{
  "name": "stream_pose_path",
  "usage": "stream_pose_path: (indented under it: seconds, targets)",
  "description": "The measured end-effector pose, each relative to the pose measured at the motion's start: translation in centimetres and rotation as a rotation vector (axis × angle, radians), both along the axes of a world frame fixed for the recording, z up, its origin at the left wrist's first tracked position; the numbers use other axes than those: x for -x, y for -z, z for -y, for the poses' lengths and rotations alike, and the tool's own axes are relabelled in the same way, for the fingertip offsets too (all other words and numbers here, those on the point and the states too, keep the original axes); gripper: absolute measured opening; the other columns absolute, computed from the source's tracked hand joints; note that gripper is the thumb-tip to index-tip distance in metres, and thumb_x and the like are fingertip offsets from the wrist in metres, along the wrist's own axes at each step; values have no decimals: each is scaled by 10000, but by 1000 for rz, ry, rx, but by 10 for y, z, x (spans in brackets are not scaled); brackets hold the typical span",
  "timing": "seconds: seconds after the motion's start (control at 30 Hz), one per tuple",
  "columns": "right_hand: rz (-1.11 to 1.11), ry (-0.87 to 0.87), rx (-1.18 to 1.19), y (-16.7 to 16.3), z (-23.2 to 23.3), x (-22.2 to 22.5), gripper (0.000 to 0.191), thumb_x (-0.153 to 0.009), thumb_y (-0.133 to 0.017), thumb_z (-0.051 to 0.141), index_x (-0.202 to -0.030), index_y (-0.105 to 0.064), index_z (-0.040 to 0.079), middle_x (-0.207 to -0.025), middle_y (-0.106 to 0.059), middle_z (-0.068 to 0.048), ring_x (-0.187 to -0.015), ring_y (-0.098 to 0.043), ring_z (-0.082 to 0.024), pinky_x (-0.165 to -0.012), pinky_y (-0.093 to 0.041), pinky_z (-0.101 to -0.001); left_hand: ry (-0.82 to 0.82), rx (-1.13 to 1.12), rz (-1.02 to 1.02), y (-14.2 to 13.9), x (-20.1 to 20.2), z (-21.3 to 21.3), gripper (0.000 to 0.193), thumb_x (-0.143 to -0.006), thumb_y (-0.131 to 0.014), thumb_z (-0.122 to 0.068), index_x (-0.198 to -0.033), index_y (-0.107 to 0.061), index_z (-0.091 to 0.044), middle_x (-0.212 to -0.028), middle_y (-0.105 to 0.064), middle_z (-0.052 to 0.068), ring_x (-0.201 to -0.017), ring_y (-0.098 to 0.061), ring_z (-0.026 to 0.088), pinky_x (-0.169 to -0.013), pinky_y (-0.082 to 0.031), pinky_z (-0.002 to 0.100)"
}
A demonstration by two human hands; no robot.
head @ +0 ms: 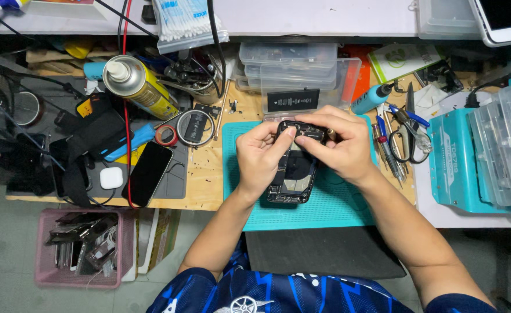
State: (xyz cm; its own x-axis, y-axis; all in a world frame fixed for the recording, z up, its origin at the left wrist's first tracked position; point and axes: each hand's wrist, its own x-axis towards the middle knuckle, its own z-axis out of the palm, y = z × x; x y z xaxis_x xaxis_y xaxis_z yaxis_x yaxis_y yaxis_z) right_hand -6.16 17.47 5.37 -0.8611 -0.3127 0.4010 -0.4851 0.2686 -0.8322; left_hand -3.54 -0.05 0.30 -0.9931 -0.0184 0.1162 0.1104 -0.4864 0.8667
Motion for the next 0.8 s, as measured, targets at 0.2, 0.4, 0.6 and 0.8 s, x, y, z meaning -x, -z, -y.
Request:
stream_pose_path:
  seconds: [0.2,0.4,0.6,0.8]
  targets:
    - [-52,-11,-22,-1,1,1,364,-808,-839,81,-1163,-765,56,-960,-718,-19,-608,-472,-24,-521,-317,-210,-53,112,56,-1,-1,3,82,-988,-685,-17,-965,-733,46,-827,-694,-11,-715,-578,8,-614,-444,180]
    - [-15,1,-48,-3,5,-1,417,-792,-854,92,-1194,-752,52,-975,-725,-26,-581,-448,-26,-502,-305,-212,-77,147,57,-1,0,6,109,-995,-684,-38,-965,-737,52,-825,-681,-22,-732,-557,8,-629,-426,184]
    - [-38,-28,-15,2,3,2,394,-818,-850,81,-1198,-749,57,-1019,-729,-24,-621,-472,-16,-527,-314,-203,-77,114,43,-2,3,6,106,-991,-679,-32,-977,-735,57,-841,-698,-11,-737,-581,18,-637,-446,192]
    - [221,-68,182,11,-1,3,333,-859,-808,-10,-1186,-747,4,-1050,-727,-40,-743,-514,-41,-629,-377,-206,-113,180,26,-4,3,1,97,-980,-703,-28,-973,-749,56,-796,-673,-33,-700,-542,8,-602,-419,190]
